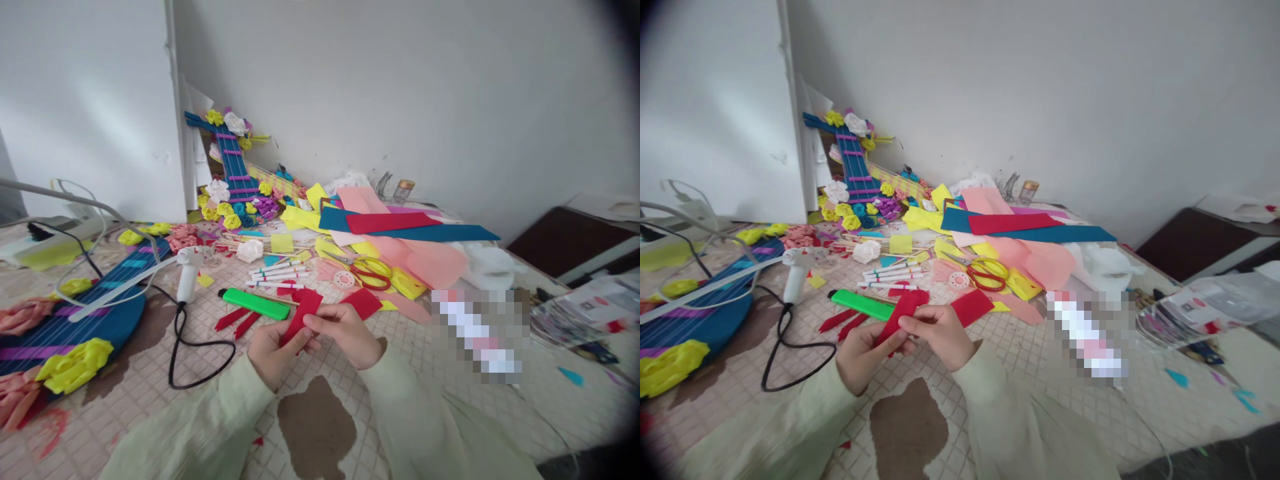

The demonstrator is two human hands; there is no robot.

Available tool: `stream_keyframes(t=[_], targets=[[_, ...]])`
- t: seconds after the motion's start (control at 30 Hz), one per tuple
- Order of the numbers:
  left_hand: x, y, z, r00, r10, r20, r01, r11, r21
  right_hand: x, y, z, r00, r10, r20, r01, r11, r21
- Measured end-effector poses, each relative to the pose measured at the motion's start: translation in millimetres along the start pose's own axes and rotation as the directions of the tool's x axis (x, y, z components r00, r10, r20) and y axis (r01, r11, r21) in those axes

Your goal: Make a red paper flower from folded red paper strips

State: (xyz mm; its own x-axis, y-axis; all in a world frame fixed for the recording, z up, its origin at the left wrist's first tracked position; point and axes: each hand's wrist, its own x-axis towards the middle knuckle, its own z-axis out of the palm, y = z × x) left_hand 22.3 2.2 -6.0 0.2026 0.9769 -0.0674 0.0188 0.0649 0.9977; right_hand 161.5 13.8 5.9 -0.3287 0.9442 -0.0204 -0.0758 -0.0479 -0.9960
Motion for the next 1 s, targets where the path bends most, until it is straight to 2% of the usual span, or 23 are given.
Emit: stream_keyframes(t=[0.07, 0.23, 0.5, 0.6, 0.73, 0.83, 1.0], targets=[[-0.1, -0.6, 0.5, 1.0, -0.01, 0.0, 0.01, 1.0, -0.007, 0.6, 2.1, -1.1, 1.0, 0.007, -0.008, -0.007, 1.0, 0.006], [-0.1, -4.3, 1.3, 1.0, -0.014, 0.018, 0.014, 1.0, -0.001, 4.2, 2.6, -7.3, 0.984, -0.02, -0.175, 0.019, 1.0, -0.01], [-3.1, -5.5, 4.0, 0.996, -0.025, 0.089, 0.024, 1.0, 0.009, 8.6, -5.3, -19.1, 0.941, -0.036, -0.336, 0.1, 0.979, 0.176], [-3.1, -5.5, 4.7, 0.997, -0.022, 0.078, 0.023, 1.0, -0.008, 8.4, -7.6, -20.2, 0.963, -0.024, -0.268, 0.076, 0.979, 0.187], [-3.2, -4.2, 4.6, 0.997, -0.014, 0.079, 0.014, 1.0, -0.001, 6.4, -8.3, -16.8, 0.985, -0.033, -0.169, 0.039, 0.999, 0.034], [-3.9, -2.2, 4.9, 0.996, -0.047, 0.075, 0.048, 0.999, -0.018, 5.1, -8.6, -15.2, 0.986, -0.059, -0.158, 0.052, 0.997, -0.051], [-4.3, -0.4, 6.5, 0.994, -0.073, 0.075, 0.079, 0.994, -0.073, 6.5, -4.8, -17.9, 0.976, -0.07, -0.208, 0.064, 0.997, -0.033]])
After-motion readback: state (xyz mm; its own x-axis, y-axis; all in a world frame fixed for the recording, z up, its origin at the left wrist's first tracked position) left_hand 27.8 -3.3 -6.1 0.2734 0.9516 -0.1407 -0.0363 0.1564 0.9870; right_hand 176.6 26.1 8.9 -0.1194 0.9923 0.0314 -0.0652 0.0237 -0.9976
